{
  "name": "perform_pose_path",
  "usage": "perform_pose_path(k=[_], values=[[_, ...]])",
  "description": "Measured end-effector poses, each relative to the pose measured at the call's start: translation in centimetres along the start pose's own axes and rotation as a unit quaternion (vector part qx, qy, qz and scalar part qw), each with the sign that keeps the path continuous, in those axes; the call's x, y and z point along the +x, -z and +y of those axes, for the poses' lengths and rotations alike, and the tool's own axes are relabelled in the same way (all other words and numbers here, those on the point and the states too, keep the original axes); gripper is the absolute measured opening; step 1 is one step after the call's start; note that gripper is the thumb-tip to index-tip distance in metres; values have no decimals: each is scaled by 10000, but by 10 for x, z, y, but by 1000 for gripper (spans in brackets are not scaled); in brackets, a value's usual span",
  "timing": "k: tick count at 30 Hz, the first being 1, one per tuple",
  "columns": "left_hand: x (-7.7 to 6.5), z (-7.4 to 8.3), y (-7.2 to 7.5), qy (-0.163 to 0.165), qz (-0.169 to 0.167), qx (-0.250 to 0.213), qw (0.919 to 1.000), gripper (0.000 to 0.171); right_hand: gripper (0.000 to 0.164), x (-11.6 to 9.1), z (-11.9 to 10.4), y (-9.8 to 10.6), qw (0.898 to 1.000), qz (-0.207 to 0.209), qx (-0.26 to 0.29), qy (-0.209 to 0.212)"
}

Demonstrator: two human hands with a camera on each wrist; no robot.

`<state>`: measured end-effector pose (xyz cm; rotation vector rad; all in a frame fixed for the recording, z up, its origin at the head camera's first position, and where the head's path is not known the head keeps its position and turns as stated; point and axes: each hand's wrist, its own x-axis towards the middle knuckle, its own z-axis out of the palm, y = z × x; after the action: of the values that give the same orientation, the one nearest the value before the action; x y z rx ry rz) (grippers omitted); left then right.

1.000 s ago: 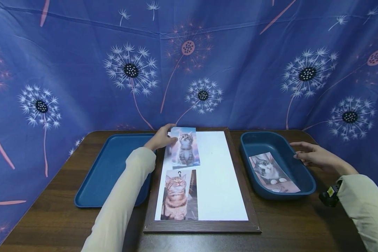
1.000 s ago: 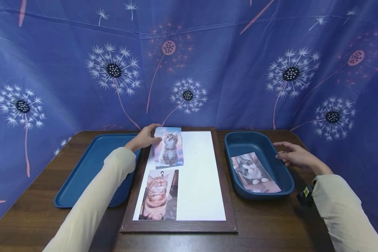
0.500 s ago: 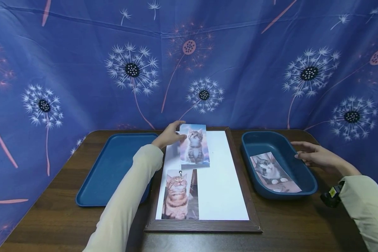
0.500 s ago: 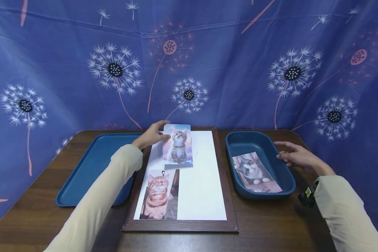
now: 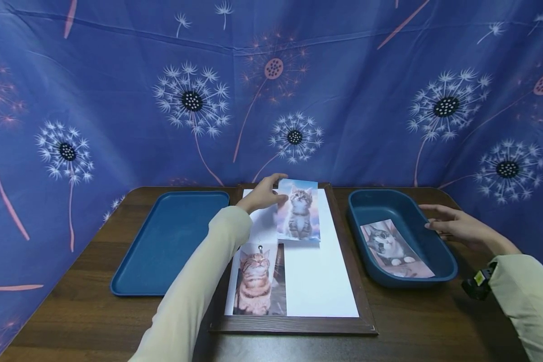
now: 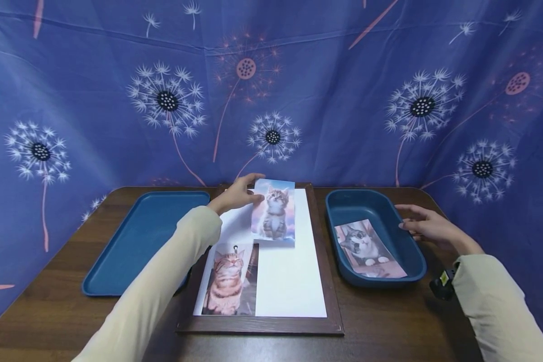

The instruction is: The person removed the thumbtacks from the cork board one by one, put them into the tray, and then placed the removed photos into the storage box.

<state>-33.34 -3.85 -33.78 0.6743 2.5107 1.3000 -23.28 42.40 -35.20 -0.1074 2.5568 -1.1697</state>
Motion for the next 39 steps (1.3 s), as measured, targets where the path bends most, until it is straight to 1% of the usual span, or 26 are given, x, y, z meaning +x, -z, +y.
perform_pose_path(k=[4, 8, 14, 22, 24, 29, 35, 39], values=[[4, 9, -8, -141, -33, 17, 9999, 61, 67, 0, 1, 0, 10000, 11, 18, -22], [7, 18, -15, -202, -62, -12, 9998, 61, 66, -1, 1, 0, 10000, 31, 24, -29], [10, 30, -26, -194, -147, -243, 9994, 62, 65, -2, 1, 0, 10000, 3, -11, 45], [18, 42, -39, -329, -208, -523, 9979, 61, 64, -1, 1, 1, 10000, -29, 28, 54], [19, 47, -42, -292, -279, -626, 9972, 62, 64, -1, 1, 1, 10000, -26, 12, 59], [24, 55, -56, -310, -363, -756, 9960, 62, 65, 0, 2, 1, 9999, -6, -81, 59], [28, 61, -74, -483, -383, -860, 9944, 60, 65, 1, 3, 1, 9999, 45, -91, 82], [30, 66, -85, -561, -281, -803, 9948, 60, 64, 2, 5, 0, 9999, 77, -55, 89]])
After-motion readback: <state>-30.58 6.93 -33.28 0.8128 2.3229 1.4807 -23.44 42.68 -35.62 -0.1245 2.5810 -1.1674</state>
